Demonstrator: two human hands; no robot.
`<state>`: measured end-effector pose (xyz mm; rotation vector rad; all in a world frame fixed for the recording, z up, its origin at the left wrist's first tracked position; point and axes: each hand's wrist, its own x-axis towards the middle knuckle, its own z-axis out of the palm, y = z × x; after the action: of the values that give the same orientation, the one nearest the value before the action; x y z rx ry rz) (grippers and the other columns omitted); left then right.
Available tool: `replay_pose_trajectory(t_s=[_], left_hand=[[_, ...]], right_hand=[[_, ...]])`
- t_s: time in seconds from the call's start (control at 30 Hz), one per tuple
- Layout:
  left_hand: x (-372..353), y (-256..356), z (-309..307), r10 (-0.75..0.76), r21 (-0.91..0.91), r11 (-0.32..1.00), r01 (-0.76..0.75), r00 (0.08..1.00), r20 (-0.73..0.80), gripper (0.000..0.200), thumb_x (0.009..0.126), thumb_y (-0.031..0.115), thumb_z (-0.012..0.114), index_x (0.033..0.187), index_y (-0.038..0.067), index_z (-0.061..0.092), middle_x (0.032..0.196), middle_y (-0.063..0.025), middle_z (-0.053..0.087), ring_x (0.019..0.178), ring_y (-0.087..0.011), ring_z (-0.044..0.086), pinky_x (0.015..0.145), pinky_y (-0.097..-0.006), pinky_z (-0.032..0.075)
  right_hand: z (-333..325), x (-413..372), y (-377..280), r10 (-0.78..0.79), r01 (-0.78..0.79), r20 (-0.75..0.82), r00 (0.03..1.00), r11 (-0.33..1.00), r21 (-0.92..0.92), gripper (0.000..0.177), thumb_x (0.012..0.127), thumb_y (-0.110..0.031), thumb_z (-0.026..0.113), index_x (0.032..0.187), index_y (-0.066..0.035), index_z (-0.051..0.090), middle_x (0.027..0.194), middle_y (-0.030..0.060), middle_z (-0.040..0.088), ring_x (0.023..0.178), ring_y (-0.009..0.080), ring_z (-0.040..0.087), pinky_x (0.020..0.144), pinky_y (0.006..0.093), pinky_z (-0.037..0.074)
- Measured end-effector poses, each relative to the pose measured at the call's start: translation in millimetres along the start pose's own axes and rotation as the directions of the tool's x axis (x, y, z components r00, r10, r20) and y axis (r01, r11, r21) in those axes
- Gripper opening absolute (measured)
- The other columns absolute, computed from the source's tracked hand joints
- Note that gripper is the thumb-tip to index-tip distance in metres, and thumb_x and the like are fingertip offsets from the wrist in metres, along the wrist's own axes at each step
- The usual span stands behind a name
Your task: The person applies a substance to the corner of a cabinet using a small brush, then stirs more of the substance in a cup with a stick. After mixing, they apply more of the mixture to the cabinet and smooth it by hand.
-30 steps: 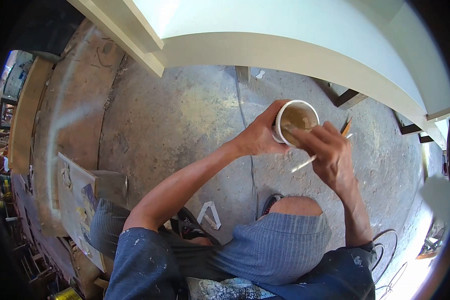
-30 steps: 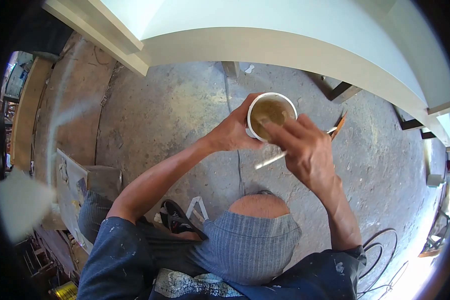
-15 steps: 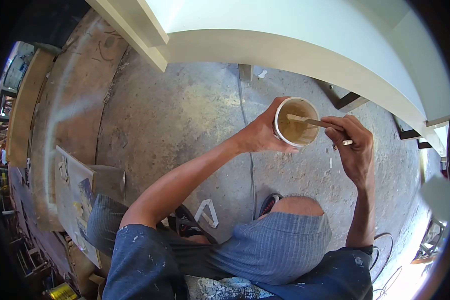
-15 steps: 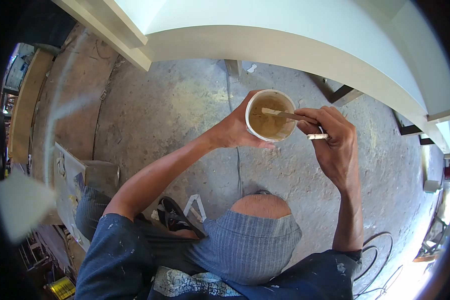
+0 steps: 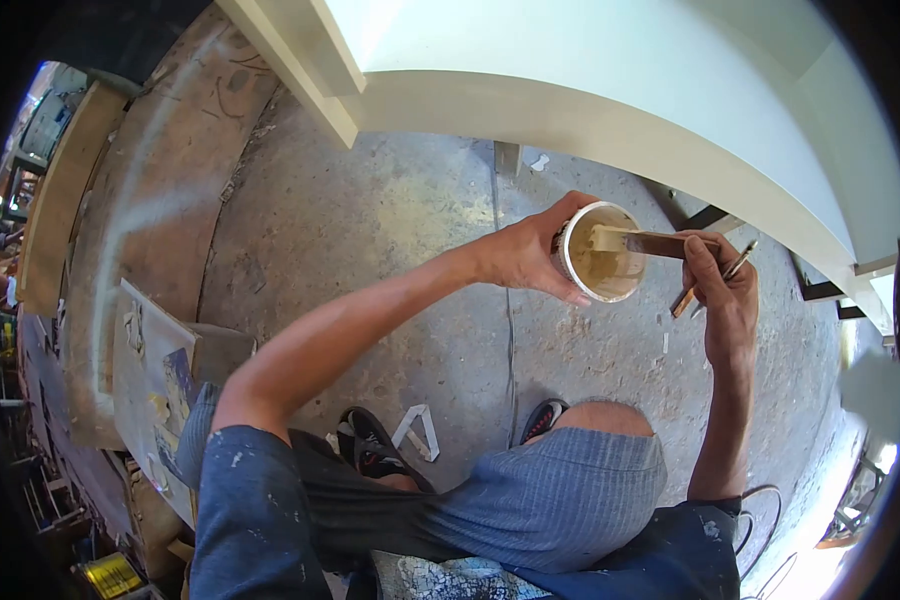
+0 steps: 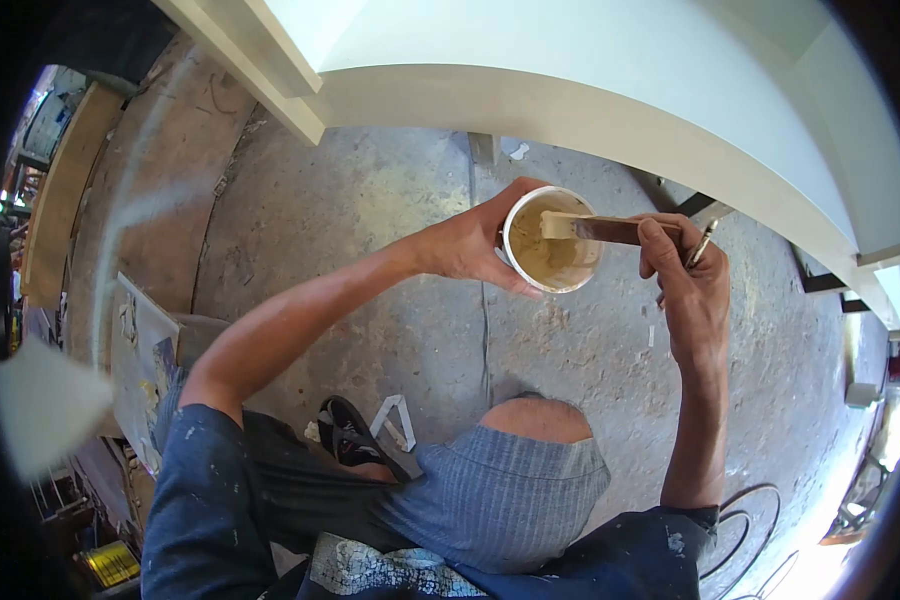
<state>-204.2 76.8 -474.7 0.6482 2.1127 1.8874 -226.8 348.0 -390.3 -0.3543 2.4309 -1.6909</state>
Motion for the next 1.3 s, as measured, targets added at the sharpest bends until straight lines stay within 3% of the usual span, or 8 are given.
replay_pose_trajectory(t_s=[0.43, 0.67, 0.77, 0.87, 0.97, 1.13, 1.2, 1.3], left_hand=[[-67.3, 63.0, -56.9, -0.219, 0.027, 0.976, 0.217, 0.970, 0.110, 0.106, 0.069, 0.022, 0.098, 0.154, 0.009, 0.037, 0.142, -0.0134, 0.059, 0.136, -0.0253, 0.055, 0.115, -0.0413, 0.046], [-135.2, 79.6, -83.7, -0.023, 0.097, 0.995, 0.036, 0.991, -0.134, 0.106, 0.066, 0.028, 0.101, 0.148, -0.001, 0.041, 0.138, -0.0166, 0.060, 0.130, -0.0245, 0.056, 0.109, -0.0361, 0.047], [-176.6, 86.0, -94.5, 0.020, 0.191, 0.981, 0.041, 0.952, -0.305, 0.105, 0.066, 0.031, 0.101, 0.147, 0.000, 0.042, 0.135, -0.0158, 0.061, 0.128, -0.0240, 0.057, 0.110, -0.0366, 0.047], [-222.8, 100.3, -98.3, 0.065, 0.205, 0.978, 0.026, 0.904, -0.423, 0.106, 0.065, 0.033, 0.101, 0.147, 0.000, 0.042, 0.134, -0.0162, 0.060, 0.129, -0.0271, 0.057, 0.111, -0.0378, 0.047], [-269.2, 120.2, -106.2, 0.160, 0.499, 0.853, 0.154, 0.833, -0.529, 0.108, 0.064, 0.032, 0.102, 0.148, -0.001, 0.042, 0.136, -0.0172, 0.058, 0.130, -0.0322, 0.056, 0.114, -0.0396, 0.046], [-357.4, 162.4, -127.7, 0.200, 0.456, 0.867, 0.202, 0.697, -0.688, 0.099, 0.062, 0.031, 0.102, 0.140, -0.001, 0.049, 0.134, -0.0184, 0.061, 0.126, -0.0325, 0.059, 0.112, -0.0414, 0.049], [-394.9, 178.4, -128.9, 0.207, 0.426, 0.869, 0.252, 0.596, -0.776, 0.095, 0.062, 0.030, 0.101, 0.137, -0.002, 0.053, 0.132, -0.0181, 0.063, 0.124, -0.0304, 0.061, 0.111, -0.0413, 0.050], [-452.2, 191.4, -125.1, 0.160, 0.338, 0.871, 0.357, 0.443, -0.882, 0.093, 0.064, 0.027, 0.100, 0.139, 0.000, 0.053, 0.133, -0.0160, 0.064, 0.127, -0.0290, 0.060, 0.112, -0.0418, 0.050]], right_hand=[[38.3, 20.2, -25.5, -0.059, -0.024, 0.255, 0.965, 0.950, 0.310, 0.026, 0.106, -0.025, 0.064, 0.113, -0.002, 0.073, 0.073, -0.0063, 0.052, 0.065, 0.0030, 0.039, 0.057, 0.0219, 0.026], [92.1, 26.8, -86.0, -0.282, 0.302, 0.395, 0.874, 0.953, 0.014, 0.027, 0.105, -0.024, 0.064, 0.117, -0.001, 0.071, 0.079, -0.0040, 0.056, 0.074, 0.0069, 0.043, 0.066, 0.0248, 0.033], [130.4, 30.8, -114.5, -0.447, 0.506, 0.470, 0.761, 0.863, 0.003, 0.029, 0.106, -0.026, 0.065, 0.117, 0.000, 0.071, 0.085, -0.0015, 0.061, 0.079, 0.0078, 0.048, 0.070, 0.0244, 0.037], [175.6, 15.8, -147.5, -0.446, 0.515, 0.524, 0.726, 0.857, 0.016, 0.027, 0.106, -0.021, 0.066, 0.119, 0.002, 0.070, 0.094, 0.0024, 0.067, 0.087, 0.0091, 0.056, 0.080, 0.0251, 0.045], [218.8, 15.0, -169.6, -0.540, 0.610, 0.599, 0.591, 0.785, 0.106, 0.023, 0.105, -0.013, 0.066, 0.120, 0.003, 0.069, 0.102, 0.0053, 0.070, 0.097, 0.0109, 0.062, 0.091, 0.0272, 0.048], [312.6, -3.9, -231.9, -0.707, 0.710, 0.631, 0.319, 0.619, 0.336, 0.020, 0.102, -0.011, 0.068, 0.118, 0.000, 0.071, 0.101, 0.0073, 0.072, 0.098, 0.0140, 0.065, 0.089, 0.0306, 0.052], [356.1, -9.4, -259.7, -0.816, 0.863, 0.570, 0.095, 0.353, 0.361, 0.020, 0.099, -0.011, 0.070, 0.117, 0.000, 0.072, 0.101, 0.0113, 0.073, 0.094, 0.0187, 0.069, 0.084, 0.0343, 0.054], [417.6, -25.9, -279.9, -0.833, 0.877, 0.552, -0.018, 0.252, 0.409, 0.026, 0.095, -0.012, 0.073, 0.118, -0.001, 0.072, 0.103, 0.0150, 0.074, 0.090, 0.0261, 0.071, 0.081, 0.0393, 0.055]])
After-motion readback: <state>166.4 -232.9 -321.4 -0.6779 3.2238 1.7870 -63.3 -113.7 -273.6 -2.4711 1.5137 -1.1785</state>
